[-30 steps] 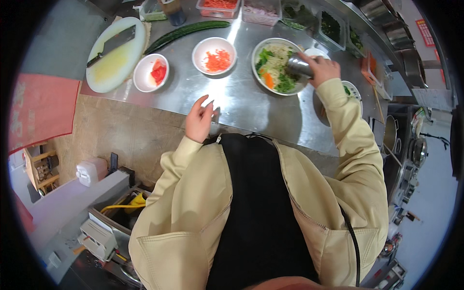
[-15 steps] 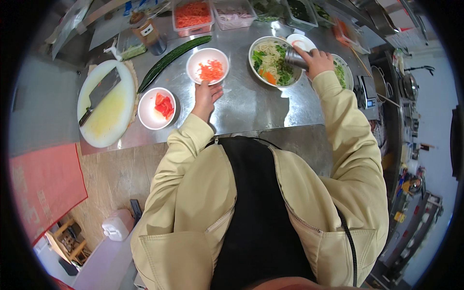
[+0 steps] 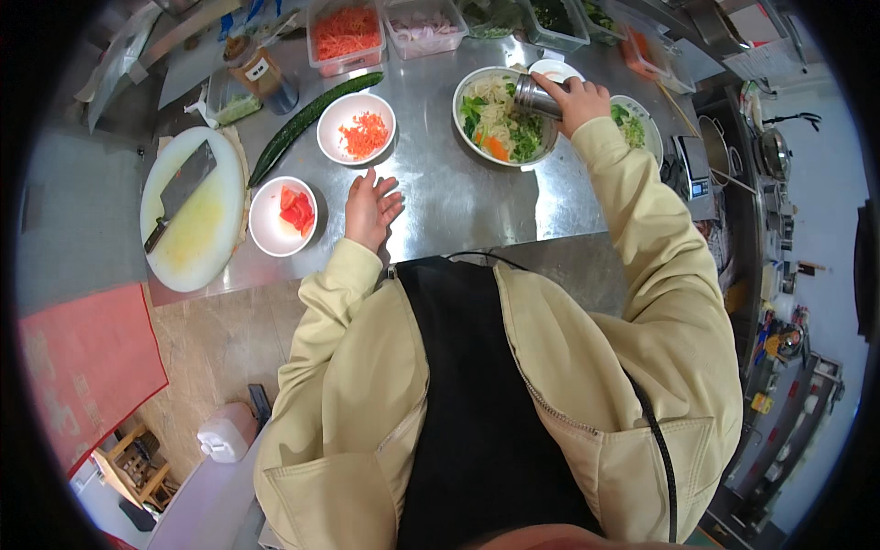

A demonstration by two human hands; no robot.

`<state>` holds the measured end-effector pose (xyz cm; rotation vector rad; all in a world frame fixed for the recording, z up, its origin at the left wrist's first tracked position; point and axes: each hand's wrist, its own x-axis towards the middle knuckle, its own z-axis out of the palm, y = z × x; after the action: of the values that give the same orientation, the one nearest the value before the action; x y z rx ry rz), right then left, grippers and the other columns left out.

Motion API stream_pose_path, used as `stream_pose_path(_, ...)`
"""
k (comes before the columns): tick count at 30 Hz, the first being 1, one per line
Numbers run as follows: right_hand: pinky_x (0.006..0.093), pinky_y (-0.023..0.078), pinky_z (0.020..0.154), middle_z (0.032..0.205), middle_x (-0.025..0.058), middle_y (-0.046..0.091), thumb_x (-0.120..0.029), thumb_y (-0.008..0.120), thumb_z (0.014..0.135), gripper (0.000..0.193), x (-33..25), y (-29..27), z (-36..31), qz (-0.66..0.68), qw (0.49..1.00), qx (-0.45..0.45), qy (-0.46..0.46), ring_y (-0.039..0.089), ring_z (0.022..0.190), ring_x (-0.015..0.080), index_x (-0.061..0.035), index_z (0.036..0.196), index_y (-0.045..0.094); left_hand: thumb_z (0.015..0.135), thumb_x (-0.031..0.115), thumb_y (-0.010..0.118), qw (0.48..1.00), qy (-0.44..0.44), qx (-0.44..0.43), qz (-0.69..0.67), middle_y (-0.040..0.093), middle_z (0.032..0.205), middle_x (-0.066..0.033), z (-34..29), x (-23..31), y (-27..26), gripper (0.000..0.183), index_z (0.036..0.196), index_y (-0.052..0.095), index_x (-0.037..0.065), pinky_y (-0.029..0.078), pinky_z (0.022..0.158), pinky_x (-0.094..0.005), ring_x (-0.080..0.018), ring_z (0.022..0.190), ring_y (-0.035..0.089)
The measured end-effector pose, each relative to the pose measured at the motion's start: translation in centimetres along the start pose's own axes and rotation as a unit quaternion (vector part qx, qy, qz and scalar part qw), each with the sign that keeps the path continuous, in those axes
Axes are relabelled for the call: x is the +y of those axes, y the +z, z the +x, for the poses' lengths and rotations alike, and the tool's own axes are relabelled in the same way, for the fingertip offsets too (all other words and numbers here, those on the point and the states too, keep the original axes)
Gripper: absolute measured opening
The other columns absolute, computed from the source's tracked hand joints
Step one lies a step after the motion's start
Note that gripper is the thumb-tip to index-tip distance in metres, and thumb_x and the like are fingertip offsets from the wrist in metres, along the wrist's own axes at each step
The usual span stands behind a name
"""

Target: The person assembles two bowls of noodles by adding noodles, chopped green onions, shredded carrots, and other toppings from containers. They then pour hot broth from a saucepan into each bowl and stir with chopsticks. A coworker assists by adding noodles to one bowl.

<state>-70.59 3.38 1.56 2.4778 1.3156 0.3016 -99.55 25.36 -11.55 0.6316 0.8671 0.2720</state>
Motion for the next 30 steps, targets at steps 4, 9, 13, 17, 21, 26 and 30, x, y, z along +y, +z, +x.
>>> stream_pose_path(4,0.0435,0.044,0.086,0.108,0.015,0.059,-0.023,0.08,0.063,0.095,-0.8,-0.3,-1.6,0.082,0.995,-0.009,0.05,0.06,0.096,0.0336,-0.0415,0.141,0.031,0.093,0.034,0.057,1.0,0.005,-0.024,0.014,0.06,0.094,-0.0066,-1.4,1.4,-0.1,0.033,0.11,0.048,0.008,0.049,0.061,-0.0287,-0.014,0.069,0.057)
stream_pose_path(9,0.0407,0.041,0.1,0.139,0.0244,0.041,-0.028,0.085,0.058,0.105,-9.1,0.3,-6.2,0.584,0.795,0.124,0.103,0.044,0.127,0.0323,-0.0083,0.145,0.028,0.099,0.032,0.047,0.984,0.033,-0.123,0.122,0.061,0.084,-0.004,-3.4,3.8,-0.8,0.029,0.087,0.055,0.008,0.046,0.067,-0.0247,-0.0101,0.072,0.055)
stream_pose_path(13,0.0354,0.031,0.107,0.14,0.0131,0.039,-0.018,0.087,0.06,0.109,-24.8,0.1,-8.2,0.829,0.517,0.148,0.152,0.036,0.129,0.0217,-0.0024,0.146,0.021,0.1,0.036,0.041,0.906,0.131,-0.273,0.294,0.051,0.131,-0.0148,-5.1,5.1,-1.2,0.051,0.137,0.04,0.001,0.038,0.096,-0.0291,-0.0193,0.115,0.05)
stream_pose_path(17,0.037,0.034,0.105,0.14,0.0166,0.036,-0.013,0.082,0.062,0.109,-32.7,-0.8,-7.6,0.864,0.458,0.183,0.094,0.038,0.13,0.0242,-0.0049,0.147,0.015,0.068,0.018,0.082,0.83,0.211,-0.316,0.408,0.055,0.117,-0.0141,-6.2,5.5,-1.3,0.076,0.128,0.038,0.0,0.044,0.093,-0.0331,-0.0218,0.109,0.055)
stream_pose_path(21,0.038,0.035,0.104,0.14,0.02,0.033,-0.014,0.082,0.063,0.106,-32.5,-0.4,-9.0,0.619,0.735,0.21,0.182,0.039,0.128,0.0274,-0.0056,0.147,0.018,0.068,0.01,0.081,0.793,0.298,-0.28,0.451,0.052,0.118,-0.0148,-5.1,5.4,-2.4,0.076,0.128,0.036,-0.001,0.046,0.091,-0.0334,-0.0226,0.107,0.055)
stream_pose_path(26,0.0321,0.048,0.085,0.106,0.0133,0.061,-0.007,0.076,0.071,0.092,-32.3,1.5,-13.8,0.732,0.569,0.161,0.338,0.06,0.095,0.0184,-0.0116,0.147,0.023,0.07,0.003,0.079,0.833,0.367,-0.25,0.331,0.05,0.118,-0.0138,-0.7,2.4,-4.2,0.076,0.128,0.032,0.001,0.049,0.084,-0.0305,-0.0199,0.104,0.055)
stream_pose_path(30,0.0252,0.049,0.068,0.076,0.0042,0.066,-0.004,0.073,0.077,0.089,-32.0,2.2,-17.0,0.782,0.469,0.144,0.384,0.06,0.071,0.0086,-0.0136,0.148,0.02,0.069,0.007,0.081,0.819,0.397,-0.151,0.387,0.045,0.124,-0.0174,2.2,0.0,-4.9,0.084,0.132,0.026,-0.001,0.046,0.089,-0.0329,-0.023,0.108,0.054)
